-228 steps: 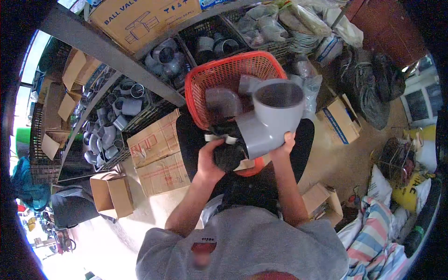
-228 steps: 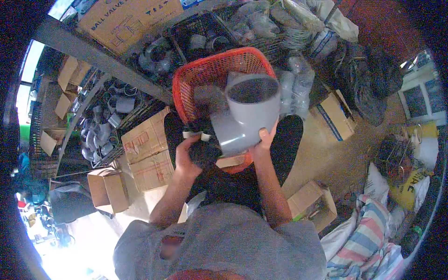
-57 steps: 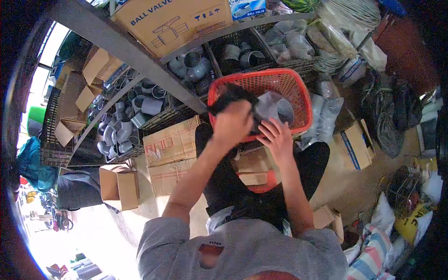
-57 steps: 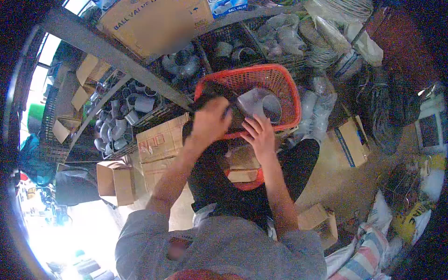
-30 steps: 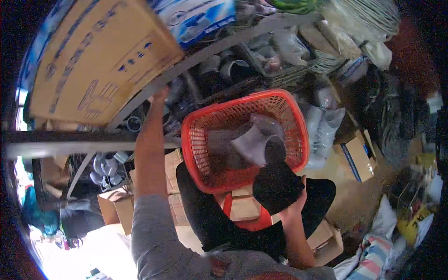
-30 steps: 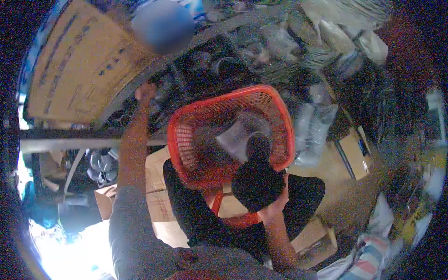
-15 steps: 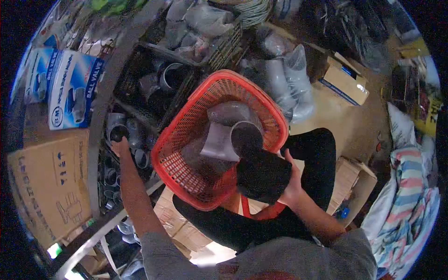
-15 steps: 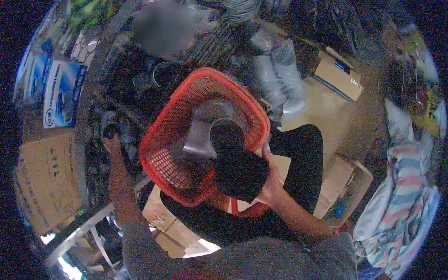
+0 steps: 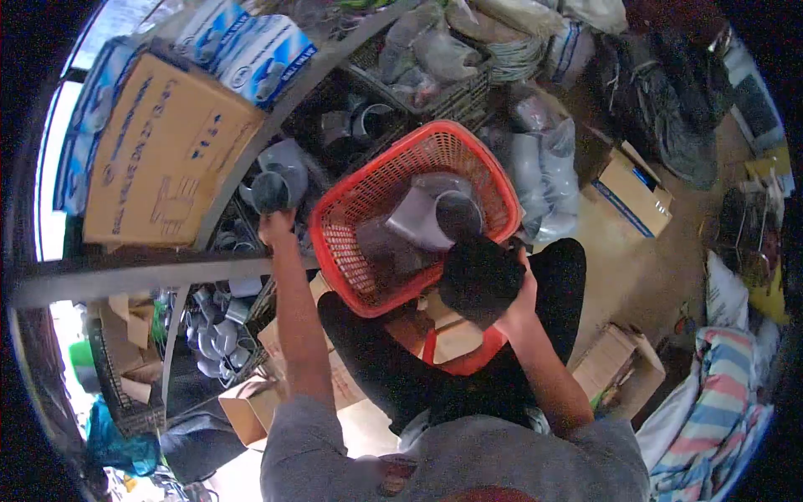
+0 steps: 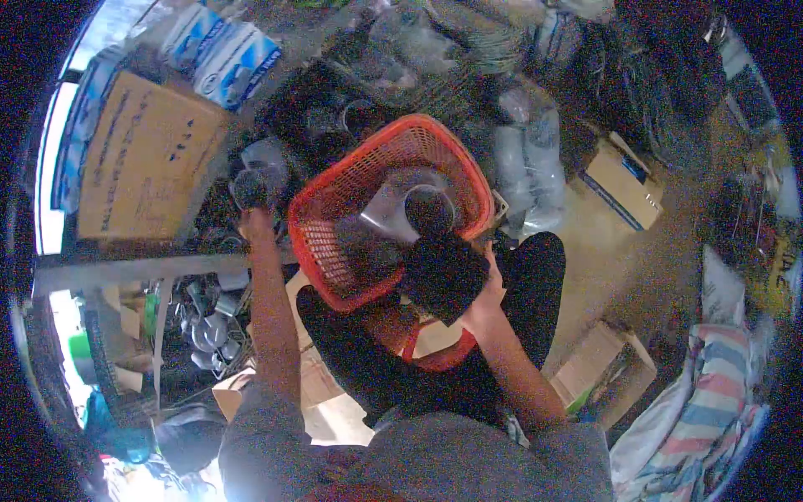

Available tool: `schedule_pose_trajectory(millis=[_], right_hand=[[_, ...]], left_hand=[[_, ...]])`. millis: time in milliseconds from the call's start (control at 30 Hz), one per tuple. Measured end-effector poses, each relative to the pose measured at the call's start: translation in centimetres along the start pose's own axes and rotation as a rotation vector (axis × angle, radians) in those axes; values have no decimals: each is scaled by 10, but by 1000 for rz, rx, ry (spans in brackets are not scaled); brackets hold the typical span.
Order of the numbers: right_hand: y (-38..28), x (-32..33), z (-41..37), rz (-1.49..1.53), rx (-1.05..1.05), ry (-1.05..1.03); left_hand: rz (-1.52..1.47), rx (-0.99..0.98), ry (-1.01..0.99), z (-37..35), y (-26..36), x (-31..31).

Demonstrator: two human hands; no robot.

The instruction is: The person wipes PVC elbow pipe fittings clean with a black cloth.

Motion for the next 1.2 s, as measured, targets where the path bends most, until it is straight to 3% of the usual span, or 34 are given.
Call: schedule_pose_trajectory(millis=[33,100,200,333,400,433,567,633,700,733,800,867,933,967,1000,1067,1100,1133,1200], right_hand=[[1,-5,1,-2,-11,-56],[-2,-5,11,-35,7,-104],[5,-31,20,-62,14,-218],[14,-41,34,-157,112,-197],[18,-48,38,-276,249,-221],[22,-48,33,-292,321,-87],[40,-55,25,-281,289,-184],[39,-64,0,-323,395,-186],[27,-65,-25,-332,401,-179],[24,-59,-33,-321,338,-154],[23,-47,-46,-315,274,-116],[27,-41,-53,-414,208,-132],[47,-49,-75,-484,229,-66],[51,-49,-84,-550,255,-9],[46,-36,-78,-554,258,-9],[25,-21,-69,-854,548,-241],[24,-32,-89,-1153,732,-302],[29,-35,-103,-1152,733,-295],[59,-69,-149,-1680,1139,-661]], left_hand=[[-11,-5,12,-73,27,-1],[-578,25,102,-184,113,21],[-841,-129,-39,-260,142,22],[-895,-182,-120,-340,151,27],[-961,-218,-324,-380,154,19],[-970,-222,-326,-410,167,24],[-857,-188,-372,-529,218,49],[-787,-231,-430,-539,223,53],[-364,-160,-877,-538,209,34],[-374,-159,-880,-526,203,35],[-911,-280,-1238,-521,219,34],[-872,-353,-1192,-518,244,26],[-459,-480,-971,-513,246,16],[-430,-392,-1101,-493,210,-13],[-434,-393,-1103,-499,211,-12],[-580,-21,-1100,-513,198,-11],[-629,59,-1050,-515,186,-13],[-626,64,-1054,-520,179,-11],[-849,173,-1151,-533,173,-10]])
Point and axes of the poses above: each hand's wrist, its own z-axis towards the middle knuckle, its own x-axis out of the back of the hand, y = z × x, the point moved 7 cm from there along z, towards the middle knuckle, and after that the axes turned 15 degrees about z, right-handed, at the moved point
